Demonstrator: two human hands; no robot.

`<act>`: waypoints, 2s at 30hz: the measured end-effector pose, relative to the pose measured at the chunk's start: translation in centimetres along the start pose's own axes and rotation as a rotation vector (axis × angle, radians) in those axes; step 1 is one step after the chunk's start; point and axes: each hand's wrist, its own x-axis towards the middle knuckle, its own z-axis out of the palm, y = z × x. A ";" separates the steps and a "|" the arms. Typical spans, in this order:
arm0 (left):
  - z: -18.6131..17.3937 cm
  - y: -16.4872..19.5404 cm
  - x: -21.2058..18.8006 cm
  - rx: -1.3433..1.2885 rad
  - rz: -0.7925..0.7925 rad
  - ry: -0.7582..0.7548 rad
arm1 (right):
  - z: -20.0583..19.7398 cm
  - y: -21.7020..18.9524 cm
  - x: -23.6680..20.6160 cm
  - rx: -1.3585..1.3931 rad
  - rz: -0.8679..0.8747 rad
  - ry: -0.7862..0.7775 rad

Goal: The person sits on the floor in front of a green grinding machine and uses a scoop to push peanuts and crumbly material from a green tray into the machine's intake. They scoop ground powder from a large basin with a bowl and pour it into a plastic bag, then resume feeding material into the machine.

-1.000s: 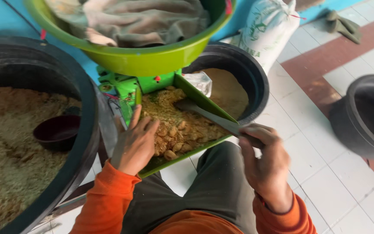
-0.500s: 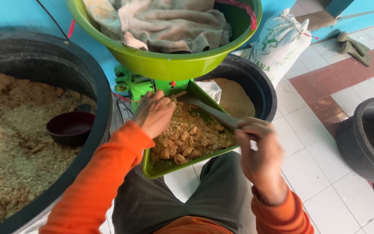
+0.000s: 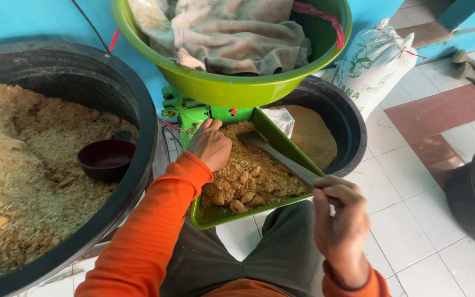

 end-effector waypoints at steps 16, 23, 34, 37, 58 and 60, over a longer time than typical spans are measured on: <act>-1.5 1.3 -4.3 -0.252 -0.140 0.051 | 1.2 -0.1 -0.4 0.079 -0.037 -0.056; -2.3 2.1 -6.0 -0.204 -0.161 0.110 | 3.3 -1.0 -1.2 0.022 -0.064 -0.076; -2.2 2.3 -6.0 -0.230 -0.164 0.208 | 0.5 -3.1 0.6 -0.081 -0.016 -0.049; -2.2 2.3 -6.1 -0.237 -0.152 0.245 | 0.4 -2.1 0.1 -0.127 -0.058 -0.121; -3.6 2.9 -7.2 -0.301 -0.187 0.126 | 0.9 -4.6 2.4 -0.020 -0.037 -0.262; -3.8 2.8 -7.2 -0.274 -0.190 0.079 | 1.8 -4.4 2.0 0.008 0.003 -0.208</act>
